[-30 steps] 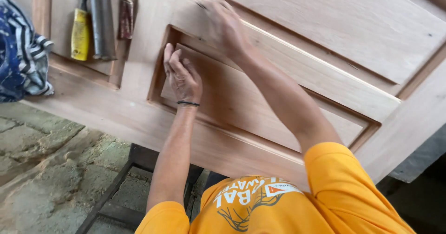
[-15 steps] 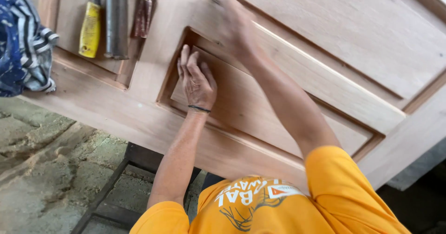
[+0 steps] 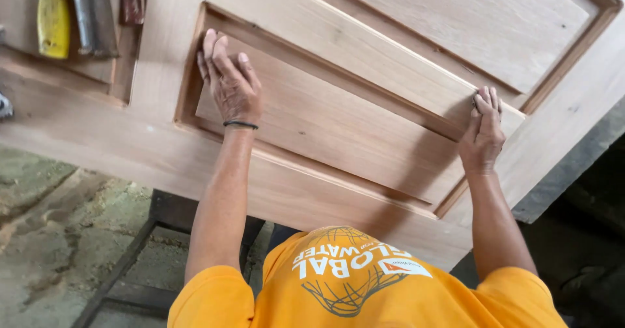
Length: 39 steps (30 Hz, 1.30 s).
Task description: The person smooths the surface of a wooden door using a sanding block. They move the sanding block across the flat panels and along the raised edges of the door frame.
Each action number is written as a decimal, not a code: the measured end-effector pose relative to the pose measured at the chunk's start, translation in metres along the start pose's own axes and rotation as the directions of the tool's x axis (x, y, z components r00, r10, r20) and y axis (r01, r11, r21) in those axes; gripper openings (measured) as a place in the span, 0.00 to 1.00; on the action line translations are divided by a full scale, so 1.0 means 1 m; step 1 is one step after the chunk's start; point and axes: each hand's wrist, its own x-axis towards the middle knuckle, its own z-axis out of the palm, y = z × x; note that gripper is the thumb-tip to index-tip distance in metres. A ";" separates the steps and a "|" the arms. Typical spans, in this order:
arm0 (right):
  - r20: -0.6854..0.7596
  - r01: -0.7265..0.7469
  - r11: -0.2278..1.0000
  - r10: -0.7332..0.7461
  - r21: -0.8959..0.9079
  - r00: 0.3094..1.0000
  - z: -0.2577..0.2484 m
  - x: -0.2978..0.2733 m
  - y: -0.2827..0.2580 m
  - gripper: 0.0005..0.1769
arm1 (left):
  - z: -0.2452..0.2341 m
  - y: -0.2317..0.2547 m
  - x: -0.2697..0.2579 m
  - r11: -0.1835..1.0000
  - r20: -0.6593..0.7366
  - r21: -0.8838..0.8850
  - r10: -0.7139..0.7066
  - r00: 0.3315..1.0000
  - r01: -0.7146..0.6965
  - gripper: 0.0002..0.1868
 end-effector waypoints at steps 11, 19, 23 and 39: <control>0.079 0.446 0.892 -0.440 -0.074 0.894 0.248 0.174 -0.132 0.11 | -0.004 -0.012 -0.004 0.969 -0.064 -0.248 -0.042 0.997 0.025 0.06; 0.322 0.608 0.793 -0.584 0.031 0.745 0.099 0.055 -0.084 0.21 | 0.000 -0.016 -0.004 0.936 -0.182 -0.351 -0.057 0.982 -0.011 0.06; 0.230 0.727 0.662 -0.747 0.183 0.623 0.128 0.101 -0.146 0.09 | 0.002 -0.019 -0.011 0.867 -0.142 -0.497 -0.134 0.981 0.047 0.07; 0.280 0.310 0.949 -0.284 -0.052 0.917 0.121 0.107 -0.152 0.08 | -0.094 -0.101 -0.073 0.974 -0.044 0.094 -0.201 0.979 0.205 0.17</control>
